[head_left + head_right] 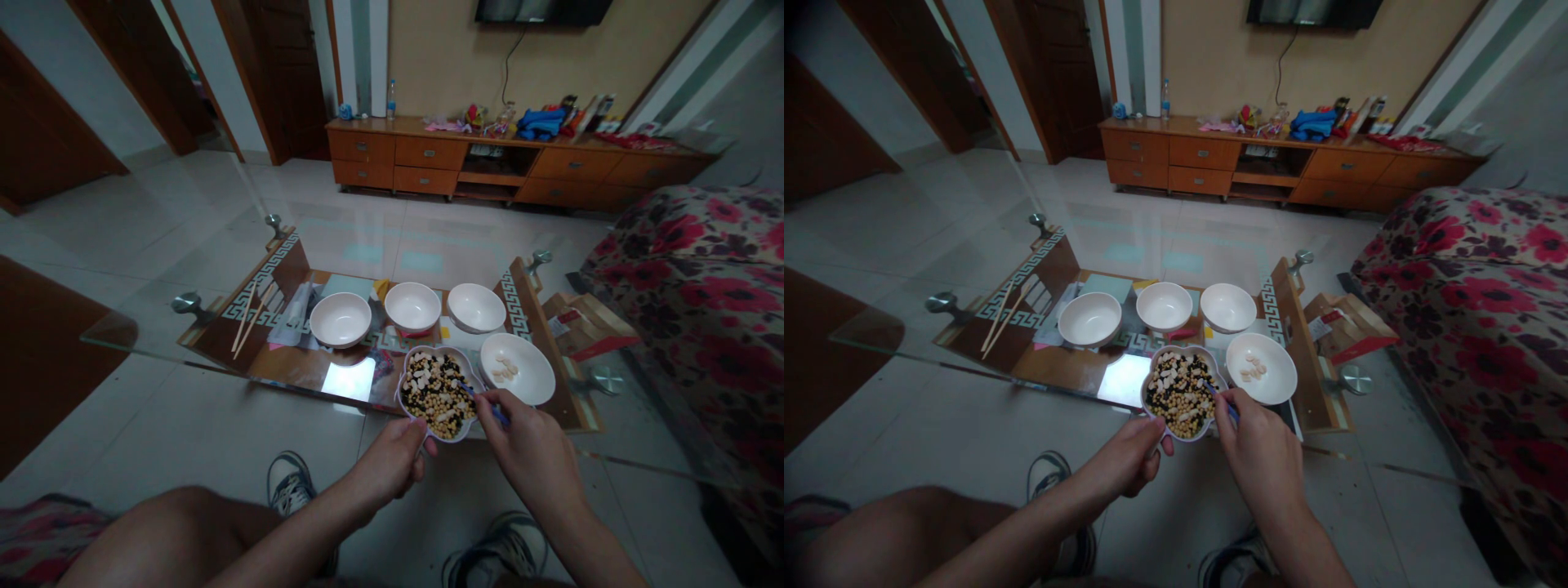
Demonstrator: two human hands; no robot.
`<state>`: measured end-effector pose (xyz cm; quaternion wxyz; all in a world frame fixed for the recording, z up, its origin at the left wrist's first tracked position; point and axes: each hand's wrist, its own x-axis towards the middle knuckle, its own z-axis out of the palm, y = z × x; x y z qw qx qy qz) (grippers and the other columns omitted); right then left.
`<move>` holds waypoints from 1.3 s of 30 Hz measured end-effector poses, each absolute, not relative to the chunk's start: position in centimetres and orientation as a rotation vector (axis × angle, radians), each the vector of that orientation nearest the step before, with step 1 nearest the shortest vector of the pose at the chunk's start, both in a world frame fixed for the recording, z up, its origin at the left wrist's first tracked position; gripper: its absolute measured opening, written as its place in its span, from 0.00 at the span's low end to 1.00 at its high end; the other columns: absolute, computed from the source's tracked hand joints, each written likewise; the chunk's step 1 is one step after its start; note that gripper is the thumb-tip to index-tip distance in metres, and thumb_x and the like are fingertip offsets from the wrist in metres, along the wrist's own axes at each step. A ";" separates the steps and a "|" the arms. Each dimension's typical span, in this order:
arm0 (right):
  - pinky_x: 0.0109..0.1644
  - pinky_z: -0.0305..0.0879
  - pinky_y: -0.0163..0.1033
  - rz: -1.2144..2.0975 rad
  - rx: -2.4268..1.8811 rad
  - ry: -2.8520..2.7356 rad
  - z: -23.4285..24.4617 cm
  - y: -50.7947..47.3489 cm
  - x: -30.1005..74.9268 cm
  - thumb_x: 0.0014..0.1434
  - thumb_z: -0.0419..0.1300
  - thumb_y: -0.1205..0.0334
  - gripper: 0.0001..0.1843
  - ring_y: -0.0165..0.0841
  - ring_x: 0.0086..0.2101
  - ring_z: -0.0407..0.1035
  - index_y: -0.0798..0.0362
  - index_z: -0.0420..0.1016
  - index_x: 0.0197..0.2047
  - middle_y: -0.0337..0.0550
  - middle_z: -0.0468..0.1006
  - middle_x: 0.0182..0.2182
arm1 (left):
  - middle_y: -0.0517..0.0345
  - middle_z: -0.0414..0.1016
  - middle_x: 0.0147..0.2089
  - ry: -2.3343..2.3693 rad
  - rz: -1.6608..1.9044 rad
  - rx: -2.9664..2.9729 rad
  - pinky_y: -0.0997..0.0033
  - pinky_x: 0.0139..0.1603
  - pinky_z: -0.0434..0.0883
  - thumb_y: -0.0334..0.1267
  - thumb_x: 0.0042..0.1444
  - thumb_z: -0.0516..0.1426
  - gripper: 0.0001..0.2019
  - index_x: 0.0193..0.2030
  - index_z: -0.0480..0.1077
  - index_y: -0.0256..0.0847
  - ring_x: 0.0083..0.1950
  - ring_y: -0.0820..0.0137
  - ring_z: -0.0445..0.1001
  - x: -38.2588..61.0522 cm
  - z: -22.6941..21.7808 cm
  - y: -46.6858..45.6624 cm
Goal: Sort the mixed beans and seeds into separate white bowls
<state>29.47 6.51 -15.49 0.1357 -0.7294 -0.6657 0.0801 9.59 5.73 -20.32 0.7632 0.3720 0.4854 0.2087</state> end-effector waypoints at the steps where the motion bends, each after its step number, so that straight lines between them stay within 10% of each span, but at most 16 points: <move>1: 0.27 0.57 0.38 0.234 -2.102 -1.926 -15.4 6.5 29.5 0.64 0.50 0.48 0.19 0.39 0.26 0.76 0.48 0.79 0.38 0.44 0.82 0.27 | 0.70 0.56 0.15 1.055 0.454 0.810 0.78 0.15 0.45 0.65 0.60 0.44 0.26 0.36 0.64 0.42 0.14 0.79 0.45 9.6 -20.3 5.7; 39: 0.26 0.56 0.37 0.260 -2.202 -1.918 -15.4 6.4 28.9 0.63 0.53 0.46 0.18 0.39 0.27 0.76 0.46 0.80 0.39 0.43 0.82 0.26 | 0.70 0.56 0.15 1.058 0.451 0.806 0.78 0.15 0.46 0.67 0.58 0.45 0.28 0.36 0.65 0.42 0.14 0.78 0.45 9.7 -20.4 5.7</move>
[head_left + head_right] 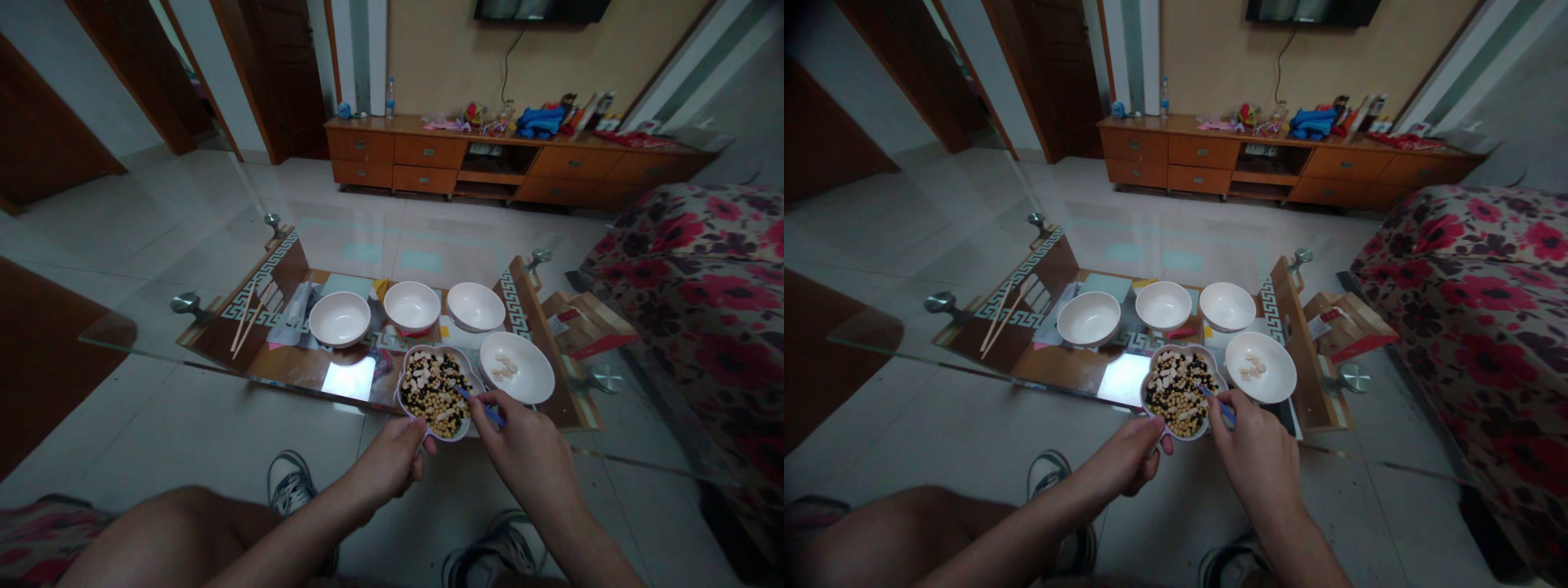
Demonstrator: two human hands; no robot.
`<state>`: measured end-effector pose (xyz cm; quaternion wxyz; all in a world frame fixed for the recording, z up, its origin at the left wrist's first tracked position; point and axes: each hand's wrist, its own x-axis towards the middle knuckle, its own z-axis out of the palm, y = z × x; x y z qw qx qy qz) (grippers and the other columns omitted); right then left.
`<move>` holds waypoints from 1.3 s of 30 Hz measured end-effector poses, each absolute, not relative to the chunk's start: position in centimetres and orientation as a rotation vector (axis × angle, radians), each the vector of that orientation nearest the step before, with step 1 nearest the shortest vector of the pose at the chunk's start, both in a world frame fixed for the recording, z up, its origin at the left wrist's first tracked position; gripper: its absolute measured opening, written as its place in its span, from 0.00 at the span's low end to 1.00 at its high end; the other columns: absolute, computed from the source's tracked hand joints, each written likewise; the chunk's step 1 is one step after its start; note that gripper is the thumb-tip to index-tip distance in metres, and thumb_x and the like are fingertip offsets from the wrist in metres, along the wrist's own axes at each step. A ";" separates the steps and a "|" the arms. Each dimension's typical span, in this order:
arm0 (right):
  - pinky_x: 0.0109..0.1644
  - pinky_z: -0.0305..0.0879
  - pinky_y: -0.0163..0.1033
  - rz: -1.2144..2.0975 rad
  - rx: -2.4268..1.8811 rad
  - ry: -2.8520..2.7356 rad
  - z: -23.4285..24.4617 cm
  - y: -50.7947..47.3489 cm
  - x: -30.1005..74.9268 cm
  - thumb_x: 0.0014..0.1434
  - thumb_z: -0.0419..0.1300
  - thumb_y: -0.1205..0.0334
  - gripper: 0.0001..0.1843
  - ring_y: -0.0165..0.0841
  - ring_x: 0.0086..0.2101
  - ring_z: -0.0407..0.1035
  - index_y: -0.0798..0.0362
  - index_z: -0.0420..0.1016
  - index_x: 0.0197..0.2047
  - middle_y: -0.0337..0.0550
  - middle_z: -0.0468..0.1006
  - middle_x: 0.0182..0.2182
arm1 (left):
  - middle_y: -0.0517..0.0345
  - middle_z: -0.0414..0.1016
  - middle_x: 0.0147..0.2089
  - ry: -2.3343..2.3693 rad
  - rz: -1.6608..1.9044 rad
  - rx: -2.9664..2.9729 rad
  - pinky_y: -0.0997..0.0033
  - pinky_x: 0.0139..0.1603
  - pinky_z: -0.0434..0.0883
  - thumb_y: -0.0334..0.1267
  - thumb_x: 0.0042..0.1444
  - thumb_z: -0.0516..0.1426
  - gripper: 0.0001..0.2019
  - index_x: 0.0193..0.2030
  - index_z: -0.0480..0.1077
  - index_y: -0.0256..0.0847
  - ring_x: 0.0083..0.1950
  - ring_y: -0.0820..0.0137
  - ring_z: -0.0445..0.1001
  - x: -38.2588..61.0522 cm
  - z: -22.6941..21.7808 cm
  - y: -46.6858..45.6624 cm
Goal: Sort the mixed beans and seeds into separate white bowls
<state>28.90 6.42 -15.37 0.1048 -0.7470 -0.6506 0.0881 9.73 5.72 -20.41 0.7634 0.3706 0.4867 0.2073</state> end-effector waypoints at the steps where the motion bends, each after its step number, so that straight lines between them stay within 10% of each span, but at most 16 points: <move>1: 0.26 0.55 0.37 0.255 -2.191 -1.928 -15.4 6.4 28.9 0.63 0.53 0.46 0.18 0.39 0.27 0.77 0.46 0.80 0.39 0.43 0.82 0.26 | 0.70 0.56 0.15 1.059 0.455 0.806 0.79 0.15 0.46 0.66 0.59 0.45 0.27 0.36 0.65 0.41 0.14 0.78 0.45 9.7 -20.5 5.7; 30: 0.24 0.50 0.36 -0.153 -2.334 -1.684 -13.0 6.6 30.9 0.64 0.54 0.45 0.18 0.40 0.23 0.73 0.46 0.78 0.44 0.45 0.79 0.24 | 0.70 0.56 0.15 1.048 0.448 0.800 0.78 0.15 0.45 0.66 0.59 0.44 0.27 0.36 0.64 0.42 0.14 0.78 0.44 9.7 -20.7 5.6; 39: 0.29 0.66 0.34 0.172 -1.739 -1.929 -13.1 7.1 29.6 0.66 0.53 0.49 0.17 0.33 0.27 0.77 0.50 0.78 0.47 0.44 0.83 0.34 | 0.70 0.56 0.15 1.059 0.450 0.813 0.78 0.16 0.45 0.65 0.59 0.44 0.27 0.36 0.65 0.42 0.14 0.78 0.45 9.8 -20.7 5.5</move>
